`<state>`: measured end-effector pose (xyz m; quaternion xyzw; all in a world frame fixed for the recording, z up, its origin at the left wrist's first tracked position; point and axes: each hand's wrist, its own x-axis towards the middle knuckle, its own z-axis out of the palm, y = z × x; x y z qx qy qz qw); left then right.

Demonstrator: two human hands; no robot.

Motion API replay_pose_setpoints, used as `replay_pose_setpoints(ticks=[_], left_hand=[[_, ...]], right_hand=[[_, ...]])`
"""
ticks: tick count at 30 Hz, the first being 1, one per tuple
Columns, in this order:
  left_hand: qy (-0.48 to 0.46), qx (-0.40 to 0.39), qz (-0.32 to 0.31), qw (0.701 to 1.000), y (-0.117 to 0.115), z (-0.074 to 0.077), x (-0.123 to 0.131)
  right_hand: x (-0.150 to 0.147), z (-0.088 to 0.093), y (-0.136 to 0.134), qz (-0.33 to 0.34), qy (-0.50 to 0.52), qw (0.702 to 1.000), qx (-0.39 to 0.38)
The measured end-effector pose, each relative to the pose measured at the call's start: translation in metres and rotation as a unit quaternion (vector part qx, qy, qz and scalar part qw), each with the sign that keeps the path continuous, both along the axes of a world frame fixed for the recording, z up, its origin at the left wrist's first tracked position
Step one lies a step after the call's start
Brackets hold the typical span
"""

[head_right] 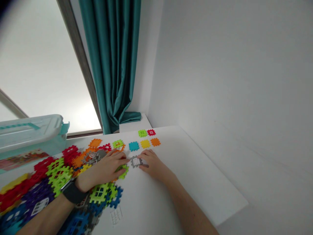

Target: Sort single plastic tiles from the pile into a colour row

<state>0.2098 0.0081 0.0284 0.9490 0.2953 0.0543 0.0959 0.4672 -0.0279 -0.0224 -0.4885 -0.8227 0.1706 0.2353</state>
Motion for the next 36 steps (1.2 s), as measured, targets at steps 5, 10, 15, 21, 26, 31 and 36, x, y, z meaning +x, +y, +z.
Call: replay_pose_setpoints(ticks=[5,10,15,21,26,31,36], left_hand=[[0.007,0.016,0.001,1.000,-0.002,-0.001,0.002],[0.003,0.037,0.007,0.999,-0.003,-0.003,0.004],[0.005,0.036,0.007,0.999,-0.003,-0.006,0.004],[0.004,0.035,0.009,0.999,-0.002,-0.007,0.005],[-0.001,0.041,-0.005,0.999,0.001,-0.005,0.005],[-0.026,0.055,-0.007,0.998,0.004,0.003,0.000],[-0.038,0.067,-0.004,0.997,0.001,0.013,-0.010]], right_hand=[[-0.001,0.004,0.000,-0.011,-0.024,1.000,0.001],[-0.003,0.000,0.001,-0.019,-0.030,0.999,0.018],[-0.004,-0.001,0.001,-0.023,-0.031,0.999,0.019],[-0.004,-0.001,0.002,-0.023,-0.036,0.999,0.020],[-0.002,-0.001,0.002,-0.018,-0.031,0.999,0.022],[0.005,-0.001,0.003,-0.009,0.001,1.000,0.017],[-0.001,0.004,0.004,-0.020,-0.013,0.998,0.050]])
